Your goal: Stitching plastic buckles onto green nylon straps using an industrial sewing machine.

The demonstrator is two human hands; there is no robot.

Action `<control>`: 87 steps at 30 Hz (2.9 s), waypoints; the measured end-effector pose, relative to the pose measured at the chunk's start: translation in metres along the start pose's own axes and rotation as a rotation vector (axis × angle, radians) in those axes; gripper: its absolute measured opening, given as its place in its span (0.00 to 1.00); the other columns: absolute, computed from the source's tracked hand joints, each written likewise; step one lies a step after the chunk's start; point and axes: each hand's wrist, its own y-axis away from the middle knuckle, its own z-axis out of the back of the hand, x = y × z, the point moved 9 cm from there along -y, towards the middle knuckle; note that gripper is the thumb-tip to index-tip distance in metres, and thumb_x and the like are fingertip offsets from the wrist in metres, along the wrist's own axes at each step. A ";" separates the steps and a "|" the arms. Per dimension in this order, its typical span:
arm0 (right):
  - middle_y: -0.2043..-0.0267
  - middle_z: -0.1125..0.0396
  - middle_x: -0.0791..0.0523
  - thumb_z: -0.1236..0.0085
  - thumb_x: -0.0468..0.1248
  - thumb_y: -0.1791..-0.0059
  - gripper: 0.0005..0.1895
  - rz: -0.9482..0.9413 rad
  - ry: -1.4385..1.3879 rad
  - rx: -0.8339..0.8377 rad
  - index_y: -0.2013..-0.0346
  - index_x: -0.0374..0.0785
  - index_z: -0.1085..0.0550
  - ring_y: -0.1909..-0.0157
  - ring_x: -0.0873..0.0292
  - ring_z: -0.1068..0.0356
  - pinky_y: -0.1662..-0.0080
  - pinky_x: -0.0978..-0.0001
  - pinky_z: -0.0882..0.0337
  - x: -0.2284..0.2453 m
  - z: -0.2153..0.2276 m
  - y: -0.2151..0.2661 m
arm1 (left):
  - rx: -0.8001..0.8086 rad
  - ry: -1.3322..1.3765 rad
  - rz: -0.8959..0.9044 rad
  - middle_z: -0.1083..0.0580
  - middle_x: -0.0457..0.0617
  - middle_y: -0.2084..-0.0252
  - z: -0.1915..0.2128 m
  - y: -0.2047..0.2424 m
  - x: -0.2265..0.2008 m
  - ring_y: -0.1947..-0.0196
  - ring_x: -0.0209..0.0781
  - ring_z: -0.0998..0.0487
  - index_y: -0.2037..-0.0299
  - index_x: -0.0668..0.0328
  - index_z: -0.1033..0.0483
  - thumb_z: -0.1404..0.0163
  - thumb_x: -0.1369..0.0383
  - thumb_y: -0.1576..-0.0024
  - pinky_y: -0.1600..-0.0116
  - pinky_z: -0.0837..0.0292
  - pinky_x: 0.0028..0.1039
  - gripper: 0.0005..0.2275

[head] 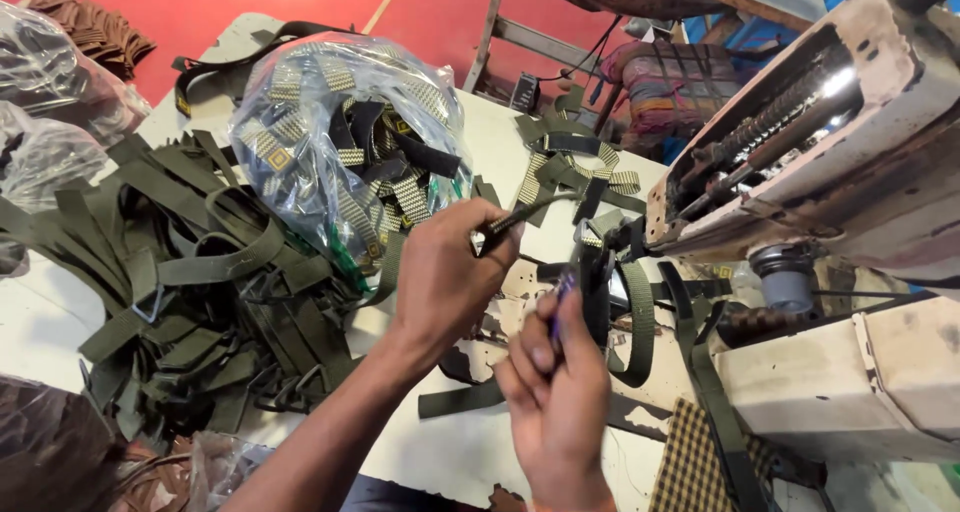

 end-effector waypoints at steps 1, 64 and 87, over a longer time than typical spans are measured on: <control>0.82 0.46 0.63 0.56 0.48 0.41 0.17 0.054 0.089 -0.008 0.59 0.36 0.32 0.87 0.71 0.58 0.84 0.75 0.56 0.005 0.001 0.012 | -0.027 0.024 -0.031 0.23 0.44 0.72 0.008 -0.006 -0.009 0.78 0.37 0.28 0.67 0.60 0.21 0.41 0.73 0.48 0.71 0.33 0.28 0.03; 0.30 0.40 0.50 0.47 0.24 0.56 0.31 0.903 1.959 -0.107 0.37 0.37 0.32 0.33 0.49 0.36 0.34 0.52 0.35 0.113 0.005 0.014 | 0.360 0.788 0.661 0.23 0.50 0.70 -0.109 0.017 0.034 0.72 0.34 0.24 0.46 0.67 0.18 0.47 0.72 0.42 0.63 0.24 0.22 0.15; 0.57 0.24 0.46 0.39 0.33 0.53 0.18 0.106 0.752 0.005 0.49 0.27 0.23 0.55 0.55 0.23 0.57 0.72 0.25 0.123 0.034 -0.110 | 0.127 0.816 0.634 0.21 0.52 0.58 -0.104 0.086 -0.002 0.66 0.34 0.18 0.34 0.68 0.30 0.55 0.73 0.37 0.61 0.18 0.22 0.20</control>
